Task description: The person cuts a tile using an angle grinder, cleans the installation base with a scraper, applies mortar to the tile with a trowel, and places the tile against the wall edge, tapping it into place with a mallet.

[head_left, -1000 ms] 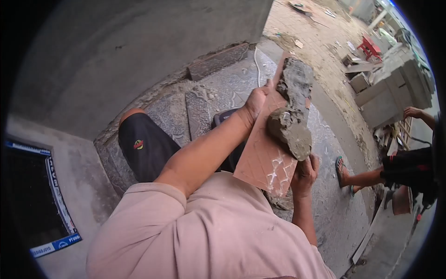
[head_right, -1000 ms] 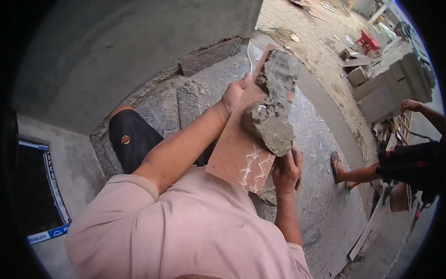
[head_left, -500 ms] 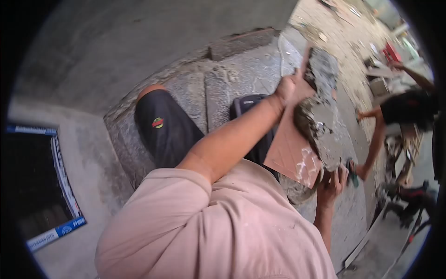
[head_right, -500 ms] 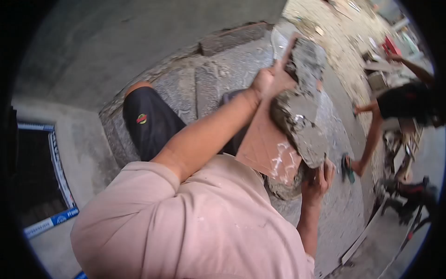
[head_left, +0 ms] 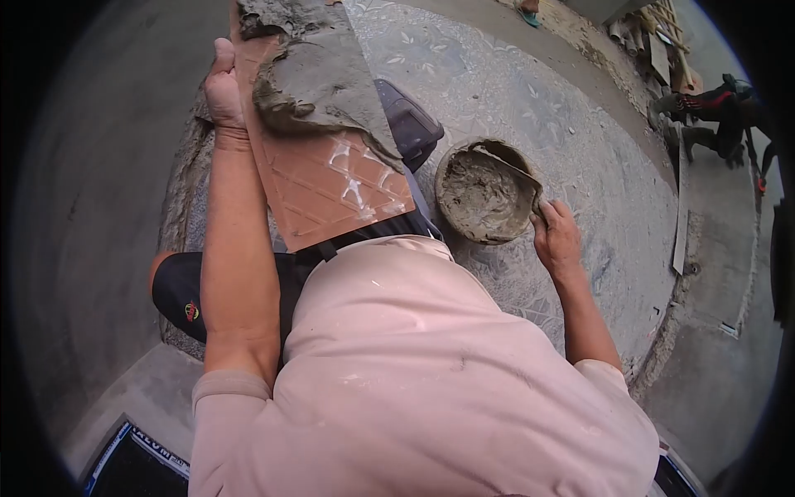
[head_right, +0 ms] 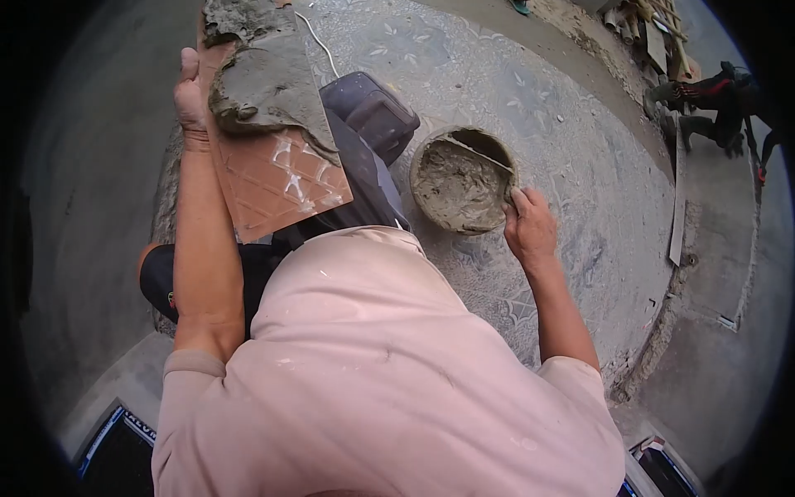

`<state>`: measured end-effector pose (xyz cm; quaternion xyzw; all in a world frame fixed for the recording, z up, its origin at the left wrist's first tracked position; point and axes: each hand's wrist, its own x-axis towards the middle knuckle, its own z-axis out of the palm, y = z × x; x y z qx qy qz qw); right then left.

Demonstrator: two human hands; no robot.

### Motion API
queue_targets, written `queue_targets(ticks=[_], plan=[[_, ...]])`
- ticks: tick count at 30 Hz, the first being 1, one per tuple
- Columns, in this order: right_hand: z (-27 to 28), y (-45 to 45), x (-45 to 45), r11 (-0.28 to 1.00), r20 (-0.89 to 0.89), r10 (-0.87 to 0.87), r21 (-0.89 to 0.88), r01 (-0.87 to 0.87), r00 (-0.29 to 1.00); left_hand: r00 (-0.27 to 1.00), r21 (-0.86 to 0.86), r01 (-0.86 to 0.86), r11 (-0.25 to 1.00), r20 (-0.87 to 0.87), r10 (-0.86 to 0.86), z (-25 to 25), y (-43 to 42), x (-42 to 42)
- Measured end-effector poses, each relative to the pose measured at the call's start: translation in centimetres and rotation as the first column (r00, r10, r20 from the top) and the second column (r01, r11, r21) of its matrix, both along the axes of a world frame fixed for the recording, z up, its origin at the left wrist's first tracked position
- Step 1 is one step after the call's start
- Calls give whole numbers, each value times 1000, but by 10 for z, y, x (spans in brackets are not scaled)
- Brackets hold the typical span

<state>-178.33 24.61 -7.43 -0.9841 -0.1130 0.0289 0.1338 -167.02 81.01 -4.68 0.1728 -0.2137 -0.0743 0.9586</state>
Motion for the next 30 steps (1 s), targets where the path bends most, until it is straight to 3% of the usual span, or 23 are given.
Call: queue_targets(ticks=[1,2,4,7,10,15,18,20,21,23,24,26,28,30], plan=[[-14,-4,5,989,-104,-10,-147,-6,994,999,23,-43,999,-25,44,-11,16,0],[-27,-3,10,988,-114,-22,-153,4,993,999,18,-31,999,-35,32,-15,24,-5],[-52,7,22,936,-291,-82,-350,-27,953,948,216,-200,956,-202,244,-14,29,-19],[-98,12,38,902,-315,-35,-418,-106,949,983,141,-59,988,-165,82,1,9,-38],[-115,36,39,894,-370,-76,-436,-101,926,959,134,-122,983,-238,152,-5,12,-44],[-100,57,46,954,-529,-21,-266,-142,848,969,125,-83,989,-223,110,-10,11,-51],[-126,49,48,990,-542,-44,-136,-36,839,955,115,-133,984,-251,159,-18,12,-53],[-149,33,49,993,-508,121,51,-110,853,937,109,-190,976,-278,213,-18,10,-54],[-147,28,51,993,-504,121,48,-112,855,952,76,-135,988,-267,150,-18,8,-56],[-136,16,44,963,-771,-56,125,237,634,963,41,-77,996,-257,85,-18,-1,-58],[-129,14,38,964,-770,-57,123,237,635,973,4,-33,999,-229,33,-18,-8,-57],[-118,9,24,738,-864,-45,309,600,501,981,-34,11,999,-192,-17,-27,-5,-52],[-118,1,18,672,-863,-41,349,653,504,965,142,-80,987,-238,113,-56,21,-41],[-116,-11,19,921,-494,10,343,184,870,948,122,-122,985,-280,152,-52,7,-37]])
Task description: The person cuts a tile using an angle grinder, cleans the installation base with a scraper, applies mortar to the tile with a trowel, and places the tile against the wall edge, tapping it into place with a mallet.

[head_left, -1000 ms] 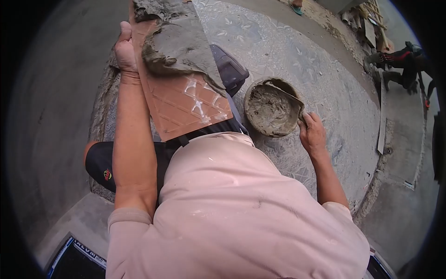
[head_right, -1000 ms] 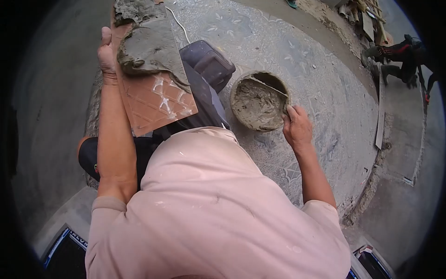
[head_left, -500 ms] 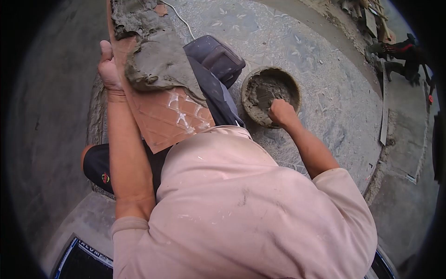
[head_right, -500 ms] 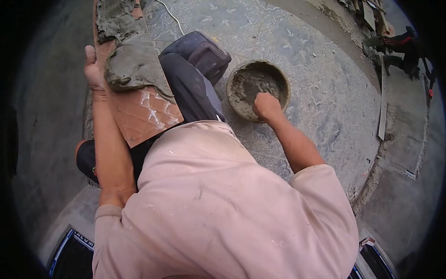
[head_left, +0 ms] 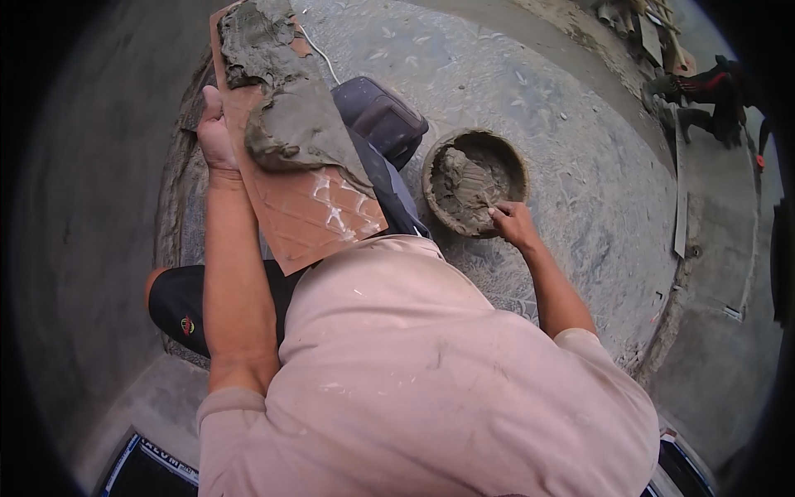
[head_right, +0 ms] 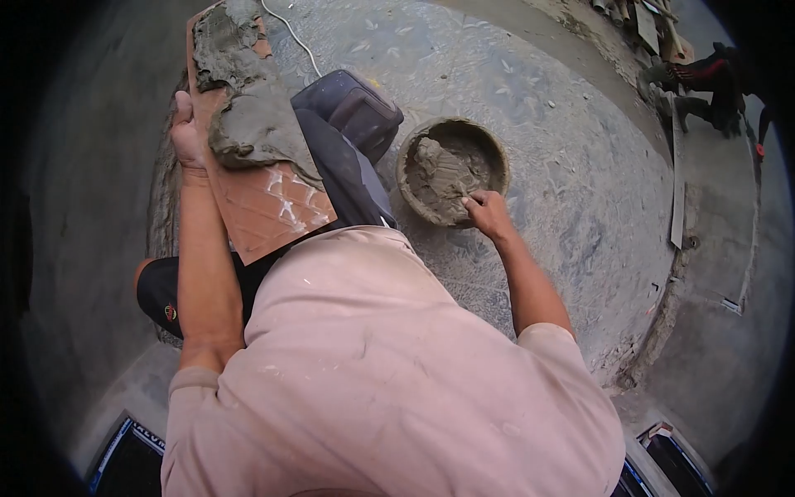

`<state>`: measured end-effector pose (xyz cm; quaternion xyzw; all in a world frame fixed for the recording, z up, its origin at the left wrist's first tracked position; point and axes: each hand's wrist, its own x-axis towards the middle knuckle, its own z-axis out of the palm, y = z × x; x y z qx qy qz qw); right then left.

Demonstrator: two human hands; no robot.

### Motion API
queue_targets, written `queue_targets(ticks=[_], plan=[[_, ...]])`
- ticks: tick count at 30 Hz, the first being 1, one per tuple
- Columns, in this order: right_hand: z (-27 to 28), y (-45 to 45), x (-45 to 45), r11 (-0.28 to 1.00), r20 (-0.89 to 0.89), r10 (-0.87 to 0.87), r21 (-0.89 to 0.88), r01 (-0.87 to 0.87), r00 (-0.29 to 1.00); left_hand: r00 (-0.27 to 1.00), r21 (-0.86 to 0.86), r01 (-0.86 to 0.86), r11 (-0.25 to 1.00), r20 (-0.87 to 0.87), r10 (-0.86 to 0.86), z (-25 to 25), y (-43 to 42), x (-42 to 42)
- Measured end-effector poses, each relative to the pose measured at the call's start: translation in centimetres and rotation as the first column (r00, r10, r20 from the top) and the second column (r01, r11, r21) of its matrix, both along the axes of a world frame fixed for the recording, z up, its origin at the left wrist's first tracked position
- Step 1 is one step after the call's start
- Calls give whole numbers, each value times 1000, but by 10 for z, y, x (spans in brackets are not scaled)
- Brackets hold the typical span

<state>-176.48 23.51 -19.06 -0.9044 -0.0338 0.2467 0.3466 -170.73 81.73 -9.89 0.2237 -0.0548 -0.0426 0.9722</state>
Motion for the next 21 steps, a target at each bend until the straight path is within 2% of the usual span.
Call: queue_targets(ticks=[1,2,3,4,6,7,8,10,11,13,14,16,17,19,20,21], plan=[[1,-5,-1,1000,2,-9,-1,9,1000,997,-26,-54,998,-48,53,2,-6,-1],[14,-5,2,962,120,72,-272,-37,990,998,-28,-47,999,-49,46,3,-9,0],[25,-4,4,849,204,181,-526,-48,962,1000,-46,-9,999,-20,8,5,-11,1],[30,-3,6,849,198,171,-526,-43,965,999,-63,32,997,8,-32,6,-13,1],[34,3,17,724,106,288,-674,-144,952,997,-71,76,995,9,-76,11,-19,-2],[35,8,21,686,54,350,-695,-216,935,994,-75,107,991,18,-106,14,-21,-3],[38,12,26,686,51,352,-694,-220,935,994,-76,105,992,15,-104,16,-22,-3],[44,22,32,596,-3,573,-685,-419,820,995,-53,98,994,-22,-99,19,-23,-5],[44,28,35,599,-1,574,-682,-420,819,995,-48,97,994,-23,-98,19,-23,-5],[43,40,43,563,-149,602,-617,-549,785,974,-125,210,970,111,-197,20,-26,-5],[41,45,48,561,-148,605,-618,-551,782,975,-125,206,970,112,-193,22,-27,-6],[37,53,55,644,-236,485,-555,-526,842,993,-103,112,988,41,-108,26,-28,-10],[29,48,59,639,-233,494,-556,-532,837,994,-102,101,990,44,-97,28,-28,-10],[4,24,63,754,-150,490,-421,-504,859,996,-84,87,993,38,-85,31,-27,-13],[9,18,61,754,-149,492,-420,-505,858,996,-82,85,993,37,-83,26,-20,-12],[18,13,59,899,-287,299,-237,-370,910,999,-45,33,998,-9,-33,17,-10,-9]])
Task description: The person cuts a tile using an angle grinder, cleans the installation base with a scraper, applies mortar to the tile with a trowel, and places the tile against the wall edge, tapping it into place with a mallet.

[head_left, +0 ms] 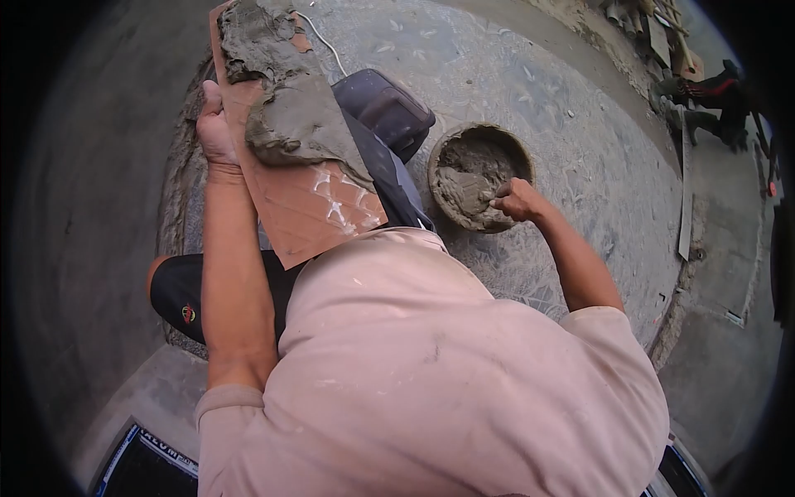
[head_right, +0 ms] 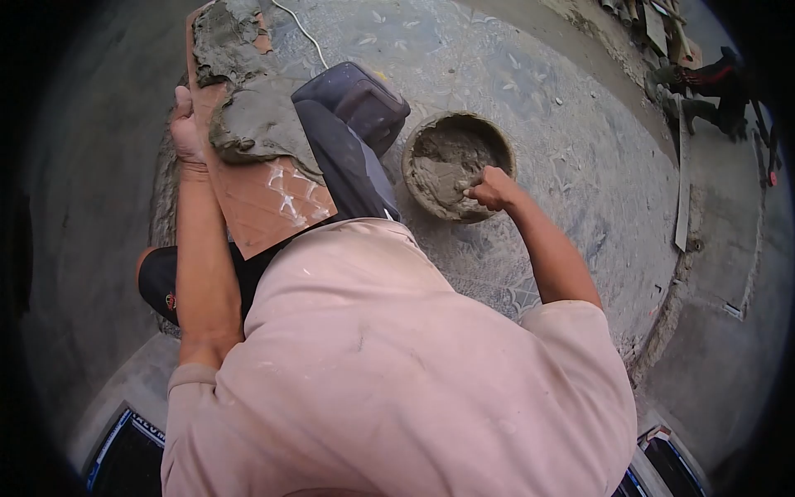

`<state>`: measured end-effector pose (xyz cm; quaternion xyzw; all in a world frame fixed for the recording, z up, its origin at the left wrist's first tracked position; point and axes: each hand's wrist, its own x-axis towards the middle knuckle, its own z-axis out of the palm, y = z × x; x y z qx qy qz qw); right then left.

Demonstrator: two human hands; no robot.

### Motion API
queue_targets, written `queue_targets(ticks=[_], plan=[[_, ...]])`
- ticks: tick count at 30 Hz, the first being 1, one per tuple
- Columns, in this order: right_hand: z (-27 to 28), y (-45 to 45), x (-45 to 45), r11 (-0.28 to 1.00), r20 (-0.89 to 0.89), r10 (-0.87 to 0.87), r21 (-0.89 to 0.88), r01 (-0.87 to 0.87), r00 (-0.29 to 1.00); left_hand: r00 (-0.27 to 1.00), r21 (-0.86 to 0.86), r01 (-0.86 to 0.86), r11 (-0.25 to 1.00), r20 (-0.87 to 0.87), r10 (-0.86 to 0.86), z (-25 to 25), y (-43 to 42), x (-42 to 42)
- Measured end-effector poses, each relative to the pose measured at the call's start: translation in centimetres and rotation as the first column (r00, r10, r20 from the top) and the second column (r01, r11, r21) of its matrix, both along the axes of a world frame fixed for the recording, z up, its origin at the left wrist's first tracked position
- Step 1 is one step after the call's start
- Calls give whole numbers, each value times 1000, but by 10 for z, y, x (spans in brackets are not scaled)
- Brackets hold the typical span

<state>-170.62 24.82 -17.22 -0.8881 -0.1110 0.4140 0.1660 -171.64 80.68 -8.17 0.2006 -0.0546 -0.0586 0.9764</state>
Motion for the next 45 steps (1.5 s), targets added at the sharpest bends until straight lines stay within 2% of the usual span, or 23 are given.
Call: queue_targets(ticks=[1,2,5,6,7,10,12,14,15,17,18,20,21,23,26,28,31,38,40,41,43,44,45], plan=[[8,-5,-5,964,-214,-228,84,250,950,998,39,-48,998,-44,50,-10,7,2],[5,-12,-16,899,-271,-342,183,397,900,998,37,-49,998,-44,51,-13,6,1],[4,-23,-36,822,-244,-402,328,466,882,999,20,-44,999,-19,45,-17,-1,5],[14,-22,-43,788,-219,-451,356,501,865,991,65,-117,991,-62,121,-20,-5,9],[26,-22,-49,791,-209,-445,363,492,871,974,112,-190,975,-102,201,-23,-10,12],[77,-15,-53,741,13,-498,527,417,867,999,-25,-42,999,13,43,-14,-42,19],[110,-6,-53,756,104,-480,553,351,871,994,36,-81,996,-67,84,-8,-60,27],[133,6,-52,638,291,-508,760,126,811,988,-179,127,976,113,-108,-6,-71,38],[149,15,-50,638,310,-489,764,92,816,987,-174,107,979,136,-84,7,-84,39],[176,37,-49,713,559,-390,686,-143,732,969,129,-191,973,-135,208,38,-114,37],[175,48,-50,655,564,-435,733,-184,702,967,126,-214,969,-113,228,33,-113,44],[175,71,-51,630,652,-434,713,-308,621,979,-217,148,965,173,-111,19,-108,57],[173,81,-51,606,665,-443,717,-346,601,978,-212,132,968,190,-92,27,-111,59],[164,94,-55,620,715,-411,674,-402,565,998,-48,-54,997,-28,52,38,-120,58],[162,105,-54,646,768,-340,610,-458,543,998,-45,-62,997,-1,62,57,-130,51],[155,102,-47,705,899,-239,420,-571,367,993,-22,-82,996,-81,80,73,-135,41],[148,98,-46,731,922,-210,368,-574,325,992,10,-126,992,10,126,55,-130,47],[127,61,-40,816,956,-163,269,-511,242,991,-15,-130,991,-39,129,64,-131,39],[115,36,-39,847,953,-152,262,-462,261,992,-99,-89,991,77,97,53,-127,47],[108,26,-38,874,950,-145,254,-414,277,987,-168,-90,982,118,111,62,-132,42],[87,-1,-42,916,903,-156,284,-284,399,962,-43,-266,963,60,268,23,-120,63],[71,-16,-43,934,895,-134,257,-247,425,894,2,-447,895,37,446,11,-119,69],[63,-27,-44,970,798,-103,212,-117,593,860,90,-505,858,-24,509,-5,-116,76]])
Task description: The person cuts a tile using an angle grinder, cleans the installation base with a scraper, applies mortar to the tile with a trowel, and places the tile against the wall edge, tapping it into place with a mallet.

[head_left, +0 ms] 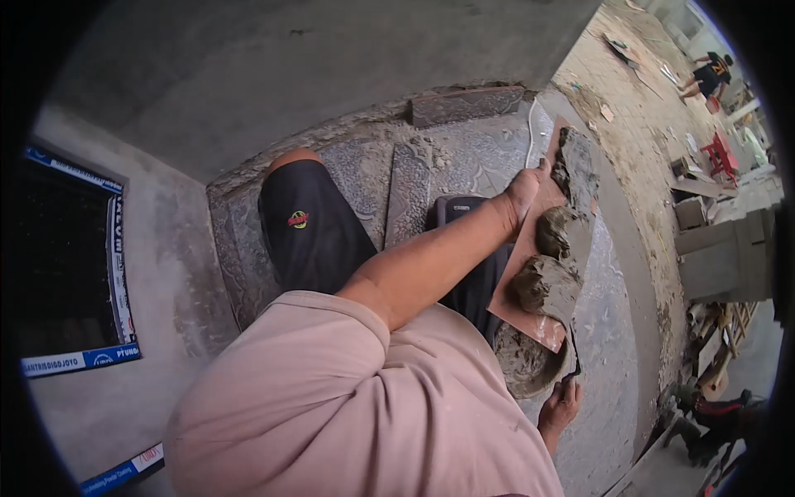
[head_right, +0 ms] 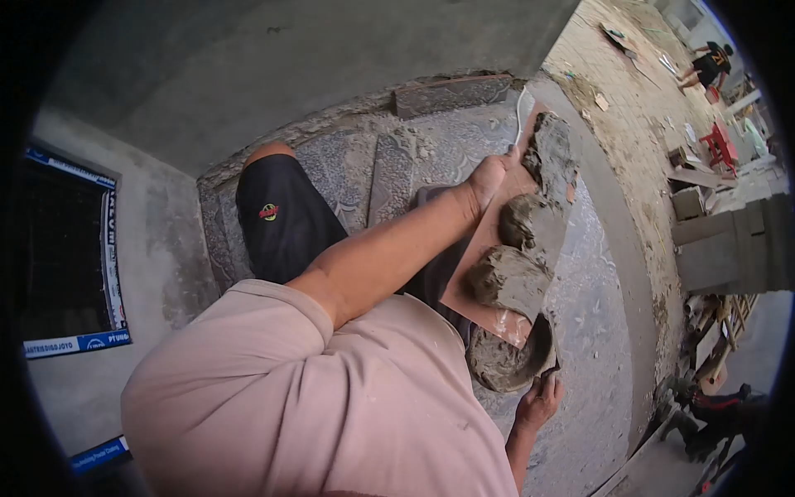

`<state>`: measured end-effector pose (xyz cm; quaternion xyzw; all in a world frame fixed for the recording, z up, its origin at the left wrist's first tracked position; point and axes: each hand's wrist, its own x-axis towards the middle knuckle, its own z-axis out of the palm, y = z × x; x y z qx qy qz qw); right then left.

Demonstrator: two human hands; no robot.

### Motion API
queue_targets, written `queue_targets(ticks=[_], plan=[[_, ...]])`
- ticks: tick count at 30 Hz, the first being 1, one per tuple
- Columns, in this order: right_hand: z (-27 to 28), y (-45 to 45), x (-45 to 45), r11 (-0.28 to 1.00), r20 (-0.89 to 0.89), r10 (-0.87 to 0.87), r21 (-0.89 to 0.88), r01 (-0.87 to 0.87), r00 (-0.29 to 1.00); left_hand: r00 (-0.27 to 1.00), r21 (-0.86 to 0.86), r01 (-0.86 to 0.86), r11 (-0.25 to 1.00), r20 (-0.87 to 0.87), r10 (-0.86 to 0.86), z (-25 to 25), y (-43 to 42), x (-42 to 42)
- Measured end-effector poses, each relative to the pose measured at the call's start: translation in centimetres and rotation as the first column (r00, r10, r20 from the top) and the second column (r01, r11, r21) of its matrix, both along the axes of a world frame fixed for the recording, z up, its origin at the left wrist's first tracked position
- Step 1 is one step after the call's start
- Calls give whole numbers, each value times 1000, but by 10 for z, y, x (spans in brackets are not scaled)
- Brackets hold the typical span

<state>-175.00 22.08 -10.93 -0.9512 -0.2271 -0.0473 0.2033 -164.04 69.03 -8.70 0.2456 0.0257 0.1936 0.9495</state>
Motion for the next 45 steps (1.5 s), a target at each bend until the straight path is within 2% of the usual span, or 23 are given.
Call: queue_targets(ticks=[1,3,5,8,9,11,12,14,16,17,18,19,21,22,23,26,28,32,36,38,42,44,45], plan=[[-7,-7,1,986,-76,-26,-165,13,997,962,214,-211,954,-126,241,32,-9,-22],[-34,-19,7,923,-134,13,-379,-64,991,978,30,-120,992,-169,123,11,-7,-15],[-75,-32,26,823,-201,175,-507,-255,964,983,-147,-13,989,-185,-14,3,-8,-13],[-105,-14,47,676,-360,294,-577,-459,886,994,-110,-23,994,-112,10,-9,-8,-15],[-110,-7,52,660,-414,277,-573,-485,867,969,39,-152,988,-191,157,-24,-6,0],[-118,5,59,681,-527,184,-541,-494,830,927,85,-196,977,-310,213,-17,-4,-9],[-122,12,62,711,-583,123,-513,-481,803,927,-25,-129,991,-357,112,0,-5,-21],[-129,24,70,799,-695,3,-431,-420,719,925,-8,-133,991,-360,122,3,1,-24],[-130,32,76,917,-823,-123,-308,-252,555,907,148,-248,957,-311,284,-16,5,-5],[-127,35,77,959,-880,-171,-251,-128,443,831,255,-269,929,-427,358,-6,6,-9],[-123,29,76,978,-919,-197,-210,0,342,979,-31,-75,997,-191,67,-6,13,-20],[-115,22,68,976,-944,-210,-186,114,253,969,-271,237,933,132,-208,-11,19,-20],[-95,13,52,949,-972,-190,-146,278,138,820,-492,508,707,527,-222,-16,31,-10],[-80,10,41,937,-978,-170,-123,327,118,927,-170,220,961,343,-152,23,21,-43],[-68,7,34,927,-982,-150,-98,363,117,973,-231,160,960,201,-114,47,15,-58],[-33,-7,21,896,-973,-59,47,442,223,982,-169,186,968,66,-178,56,15,-68],[-11,-5,19,844,-944,-40,144,517,328,980,-128,197,972,15,-197,50,19,-69],[39,50,45,722,-746,209,554,414,633,954,-129,292,948,-29,-298,38,21,-60],[70,137,85,704,-360,187,698,131,914,953,-100,295,950,-37,-300,39,11,-47],[74,171,108,783,55,165,600,-164,985,927,-170,375,911,37,-374,55,3,-51],[88,206,121,792,151,219,549,-266,964,940,-99,336,937,-21,-339,51,4,-44],[83,210,125,893,375,227,289,-346,899,789,-226,592,774,357,-500,42,11,-41],[86,206,119,904,346,212,285,-318,914,793,-229,587,777,357,-494,44,8,-44]])
